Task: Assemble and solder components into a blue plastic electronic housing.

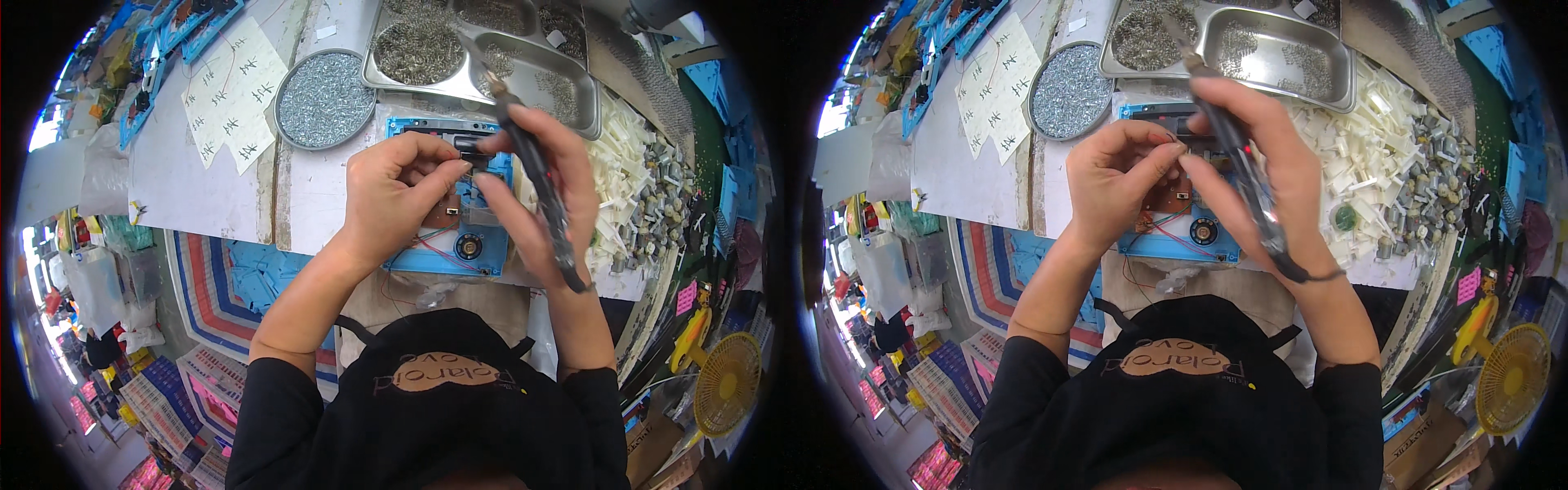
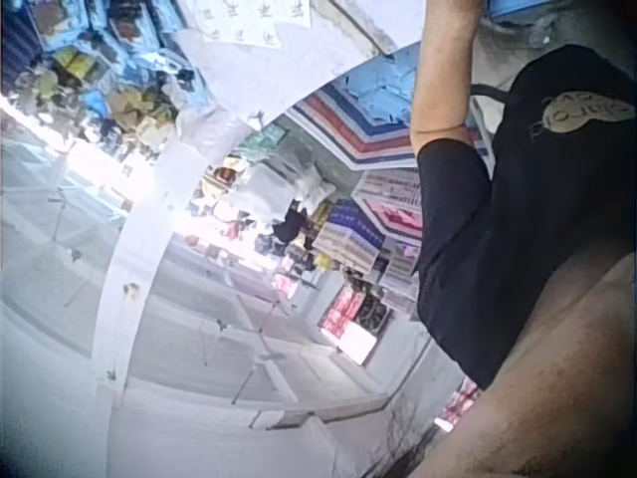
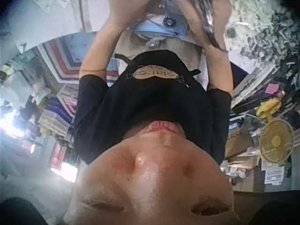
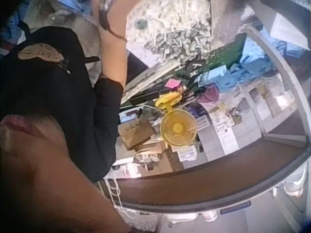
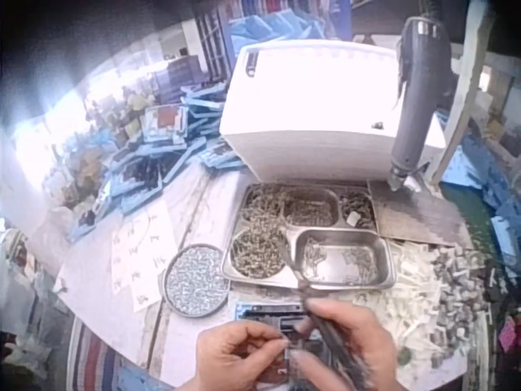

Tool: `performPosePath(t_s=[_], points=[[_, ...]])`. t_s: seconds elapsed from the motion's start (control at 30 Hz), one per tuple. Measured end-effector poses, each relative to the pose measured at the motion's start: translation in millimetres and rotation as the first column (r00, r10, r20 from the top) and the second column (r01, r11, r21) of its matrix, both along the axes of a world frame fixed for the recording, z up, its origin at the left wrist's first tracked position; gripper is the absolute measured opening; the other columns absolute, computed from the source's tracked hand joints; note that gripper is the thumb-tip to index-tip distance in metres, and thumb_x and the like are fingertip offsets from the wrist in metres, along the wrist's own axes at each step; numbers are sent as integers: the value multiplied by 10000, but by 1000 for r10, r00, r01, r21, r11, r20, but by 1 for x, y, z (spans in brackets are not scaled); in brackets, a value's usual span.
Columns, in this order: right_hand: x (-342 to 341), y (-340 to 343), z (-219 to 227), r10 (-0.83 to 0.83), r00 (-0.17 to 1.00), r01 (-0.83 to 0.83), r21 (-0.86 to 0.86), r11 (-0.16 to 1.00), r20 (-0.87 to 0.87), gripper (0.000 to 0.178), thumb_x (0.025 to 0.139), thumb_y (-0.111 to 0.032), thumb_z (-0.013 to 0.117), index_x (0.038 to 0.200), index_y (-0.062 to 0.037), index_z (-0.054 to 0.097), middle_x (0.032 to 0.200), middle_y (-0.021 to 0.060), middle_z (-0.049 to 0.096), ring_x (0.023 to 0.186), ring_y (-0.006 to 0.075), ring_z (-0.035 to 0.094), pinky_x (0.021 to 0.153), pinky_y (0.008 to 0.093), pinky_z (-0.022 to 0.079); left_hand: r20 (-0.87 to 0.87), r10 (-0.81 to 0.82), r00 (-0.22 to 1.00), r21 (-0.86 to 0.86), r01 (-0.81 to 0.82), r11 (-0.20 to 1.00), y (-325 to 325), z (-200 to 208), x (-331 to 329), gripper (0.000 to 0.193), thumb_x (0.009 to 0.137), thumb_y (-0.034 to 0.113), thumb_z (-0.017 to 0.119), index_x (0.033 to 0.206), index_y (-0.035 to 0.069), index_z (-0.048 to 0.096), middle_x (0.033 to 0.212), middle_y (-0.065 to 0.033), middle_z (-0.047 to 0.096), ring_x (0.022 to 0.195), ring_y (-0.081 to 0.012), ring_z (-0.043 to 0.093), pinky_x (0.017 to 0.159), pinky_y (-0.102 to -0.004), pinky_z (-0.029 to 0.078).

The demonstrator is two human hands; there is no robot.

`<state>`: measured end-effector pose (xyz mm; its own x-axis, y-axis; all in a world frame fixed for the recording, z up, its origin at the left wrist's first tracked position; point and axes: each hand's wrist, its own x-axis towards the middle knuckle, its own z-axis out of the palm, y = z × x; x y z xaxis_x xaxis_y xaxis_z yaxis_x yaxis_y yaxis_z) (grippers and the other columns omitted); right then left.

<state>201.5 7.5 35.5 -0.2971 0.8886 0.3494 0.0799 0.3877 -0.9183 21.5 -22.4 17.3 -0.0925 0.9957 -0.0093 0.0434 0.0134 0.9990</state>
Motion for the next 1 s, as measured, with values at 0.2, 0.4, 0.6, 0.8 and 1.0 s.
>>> performPosePath(t_s=[0.2,0.4,0.6,0.8,1.0], points=[[-20,14,-12,-23,1000,24,39,999,-18,516,847,59,732,1325,-99,622,1012,80,706,923,158,724,821,281,567,-228,-16,973,192,61,979,3,-3,-10,89,874,29,761,940,-24,734,798,-84,732,644,-115,694,572,-248,538],[-18,7,-17,-112,991,104,104,989,70,513,838,72,739,1313,-86,630,1001,72,696,909,157,706,821,273,562,-364,-47,930,222,136,966,7,-1,-17,89,850,52,759,907,-12,734,829,-88,673,684,-193,647,613,-321,512],[13,0,-15,-188,965,139,251,958,183,517,815,5,813,1298,-48,636,1082,83,690,915,138,688,814,271,545,-484,-6,875,200,118,973,8,3,-17,99,808,60,765,831,-12,701,975,-117,582,854,-245,613,733,-345,508],[52,-24,-5,-149,984,137,116,984,99,386,848,24,768,1208,31,629,1083,143,667,921,149,636,850,263,503,-571,40,820,283,151,947,8,-10,-18,110,787,53,764,816,-23,689,981,-112,568,847,-238,610,732,-327,510],[61,-22,-7,17,986,-59,253,966,168,337,805,-8,764,1116,23,637,838,116,647,685,198,568,685,318,468,-573,50,818,280,138,950,7,-10,-18,105,793,50,766,820,-19,691,980,-96,565,838,-210,611,721,-301,509]])
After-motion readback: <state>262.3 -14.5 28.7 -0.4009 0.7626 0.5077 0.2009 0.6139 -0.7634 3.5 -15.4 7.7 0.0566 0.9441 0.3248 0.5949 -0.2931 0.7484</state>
